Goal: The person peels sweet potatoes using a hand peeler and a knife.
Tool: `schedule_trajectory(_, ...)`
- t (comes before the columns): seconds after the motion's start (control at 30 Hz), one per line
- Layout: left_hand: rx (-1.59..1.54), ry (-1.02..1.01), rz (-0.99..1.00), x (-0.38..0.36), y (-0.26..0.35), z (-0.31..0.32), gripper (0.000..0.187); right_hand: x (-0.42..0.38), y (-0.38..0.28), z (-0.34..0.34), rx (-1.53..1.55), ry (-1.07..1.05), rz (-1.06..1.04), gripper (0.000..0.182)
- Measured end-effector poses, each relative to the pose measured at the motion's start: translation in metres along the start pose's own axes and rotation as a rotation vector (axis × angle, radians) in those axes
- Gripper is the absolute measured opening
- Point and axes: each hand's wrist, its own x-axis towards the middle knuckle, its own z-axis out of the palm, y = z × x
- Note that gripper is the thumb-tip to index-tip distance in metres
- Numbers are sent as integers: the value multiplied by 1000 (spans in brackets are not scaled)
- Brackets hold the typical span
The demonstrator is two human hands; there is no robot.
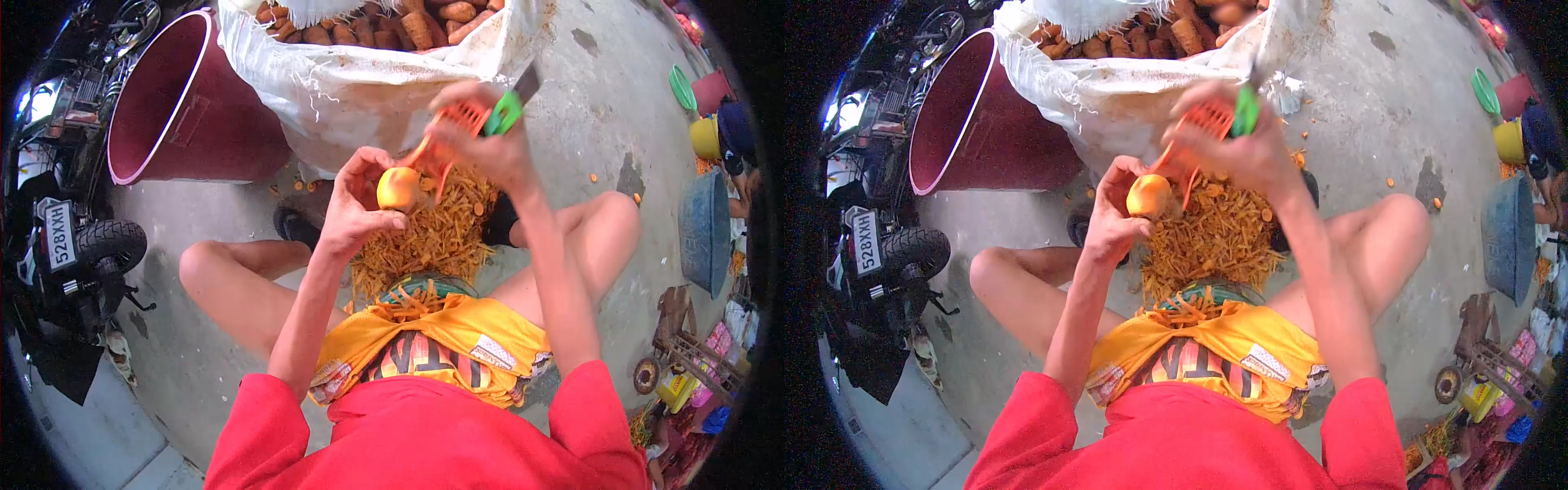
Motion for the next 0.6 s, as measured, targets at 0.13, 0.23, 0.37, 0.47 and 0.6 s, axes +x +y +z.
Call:
schedule_trajectory(0.13,-10,38,-49,-9,1,3,71,7,11,-12,-64,-7,11,26)
schedule_trajectory(0.23,-56,36,-10,1,6,8,69,7,4,-6,-55,23,39,29)
schedule_trajectory(0.37,-23,-15,-43,-3,1,-2,70,3,-1,-4,-132,-56,-185,24)
schedule_trajectory(0.47,-79,-45,-27,-3,5,1,71,11,8,-22,89,77,183,32)
schedule_trajectory(0.6,-72,7,-41,-5,-5,-3,70,2,4,1,-85,-21,-179,23)
